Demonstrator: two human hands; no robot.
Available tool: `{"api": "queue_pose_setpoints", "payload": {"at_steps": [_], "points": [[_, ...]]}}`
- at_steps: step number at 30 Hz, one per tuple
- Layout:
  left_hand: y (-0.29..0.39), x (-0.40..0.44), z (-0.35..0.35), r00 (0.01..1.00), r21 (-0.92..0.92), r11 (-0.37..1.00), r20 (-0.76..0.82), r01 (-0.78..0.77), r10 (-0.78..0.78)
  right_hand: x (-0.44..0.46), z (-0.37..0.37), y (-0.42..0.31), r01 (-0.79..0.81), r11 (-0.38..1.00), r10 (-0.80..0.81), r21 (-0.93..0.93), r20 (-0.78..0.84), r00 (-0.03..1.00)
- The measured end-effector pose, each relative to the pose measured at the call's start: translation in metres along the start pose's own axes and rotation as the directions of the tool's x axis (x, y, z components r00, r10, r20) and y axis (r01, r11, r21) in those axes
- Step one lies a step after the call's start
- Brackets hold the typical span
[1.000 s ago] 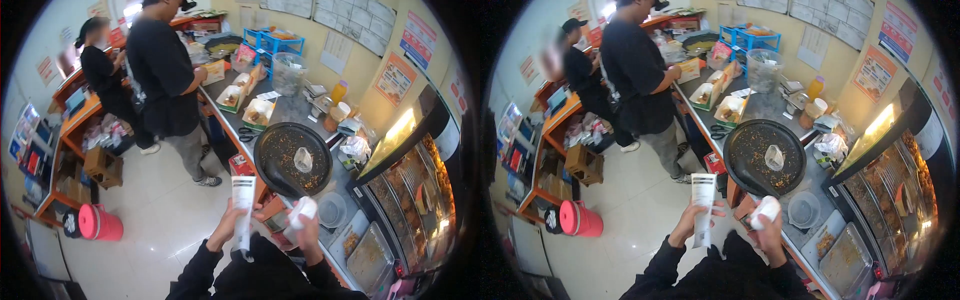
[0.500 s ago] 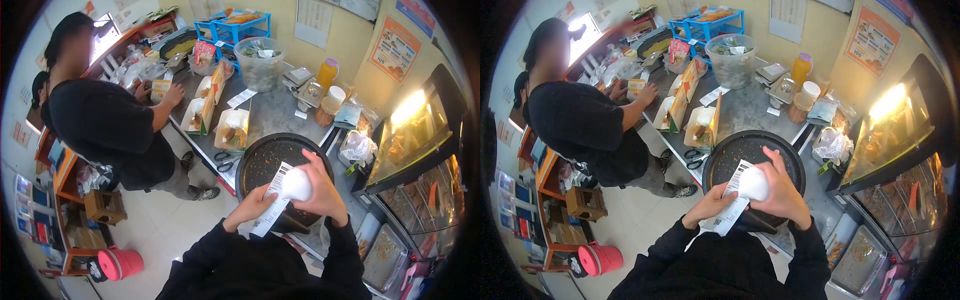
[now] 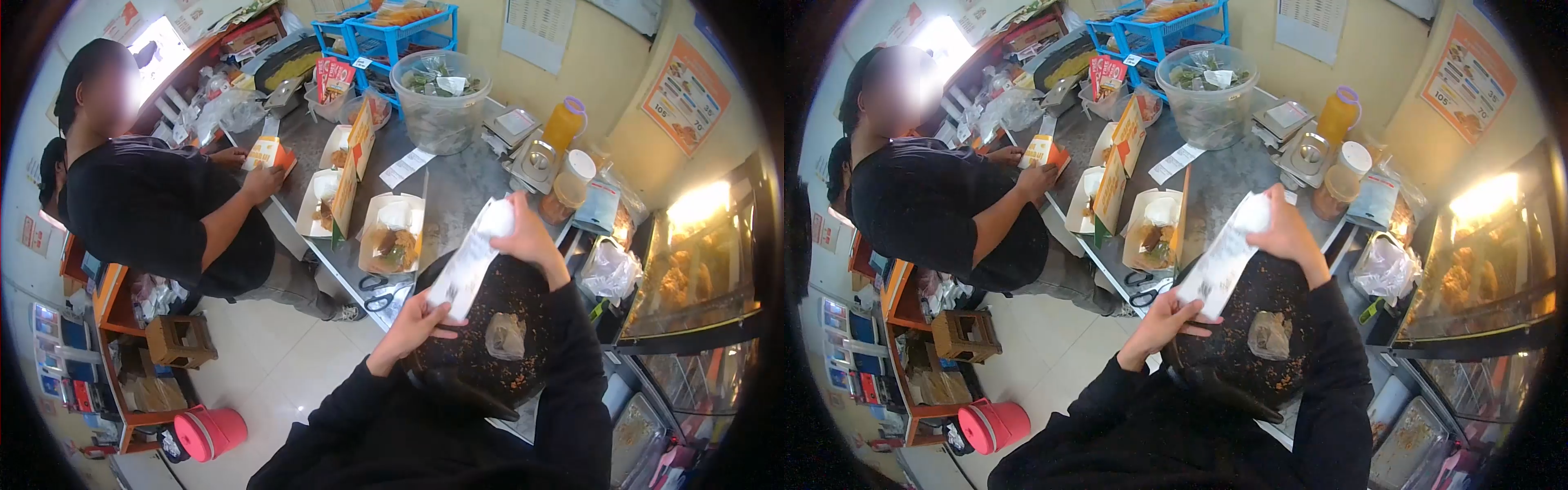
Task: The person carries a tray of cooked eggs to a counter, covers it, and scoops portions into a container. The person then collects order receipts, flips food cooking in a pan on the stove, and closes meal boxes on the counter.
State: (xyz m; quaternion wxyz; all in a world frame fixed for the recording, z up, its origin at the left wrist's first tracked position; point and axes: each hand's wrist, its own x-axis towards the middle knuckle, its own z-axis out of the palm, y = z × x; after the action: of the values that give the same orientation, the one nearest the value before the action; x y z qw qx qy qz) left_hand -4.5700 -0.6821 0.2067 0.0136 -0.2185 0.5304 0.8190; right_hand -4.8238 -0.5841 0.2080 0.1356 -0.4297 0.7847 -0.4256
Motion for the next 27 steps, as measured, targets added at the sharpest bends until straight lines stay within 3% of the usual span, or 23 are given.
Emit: {"api": "queue_pose_setpoints", "payload": {"at_steps": [4, 8, 12, 15, 18, 21, 22, 24, 25, 27], "points": [[0.004, -0.01, -0.027, 0.996, 0.003, 1.0, 0.082, 0.028, -0.028, 0.068, 0.025, 0.05, 0.018, 0.993, -0.027, -0.115, -0.08, 0.996], [-0.008, -0.027, -0.066, 0.986, 0.024, 0.992, 0.113, 0.12, -0.122, 0.125, 0.074, 0.068, -0.196, 0.879, 0.181, -0.435, -0.077, 0.98], [-0.034, -0.041, -0.11, 0.981, 0.07, 0.979, 0.04, 0.189, -0.192, 0.163, 0.117, 0.086, -0.347, 0.78, 0.33, -0.521, -0.13, 0.935], [-0.049, -0.053, -0.139, 0.979, 0.115, 0.974, -0.065, 0.198, -0.191, 0.172, 0.132, 0.093, -0.353, 0.707, 0.348, -0.612, -0.134, 0.928], [-0.063, -0.055, -0.167, 0.974, 0.14, 0.979, -0.192, 0.146, -0.118, 0.17, 0.145, 0.105, -0.309, 0.681, 0.191, -0.664, -0.247, 0.95], [-0.061, -0.04, -0.194, 0.941, 0.161, 0.984, -0.337, 0.073, -0.014, 0.161, 0.139, 0.075, -0.211, 0.603, 0.024, -0.769, -0.246, 0.969], [-0.062, -0.033, -0.203, 0.927, 0.177, 0.984, -0.374, 0.036, 0.034, 0.157, 0.137, 0.068, -0.181, 0.691, -0.006, -0.7, -0.256, 0.967], [-0.058, -0.015, -0.216, 0.852, 0.389, 0.919, -0.457, -0.069, 0.258, 0.146, 0.133, 0.055, -0.105, 0.838, -0.062, -0.536, -0.284, 0.957], [-0.038, -0.01, -0.214, 0.822, 0.492, 0.871, -0.494, -0.005, 0.283, 0.138, 0.131, 0.037, -0.19, 0.919, 0.105, -0.346, -0.249, 0.963], [-0.005, -0.002, -0.209, 0.797, 0.79, 0.604, -0.297, -0.104, 0.526, 0.111, 0.116, -0.02, -0.428, 0.904, 0.426, 0.0, 0.091, 0.9]]}}
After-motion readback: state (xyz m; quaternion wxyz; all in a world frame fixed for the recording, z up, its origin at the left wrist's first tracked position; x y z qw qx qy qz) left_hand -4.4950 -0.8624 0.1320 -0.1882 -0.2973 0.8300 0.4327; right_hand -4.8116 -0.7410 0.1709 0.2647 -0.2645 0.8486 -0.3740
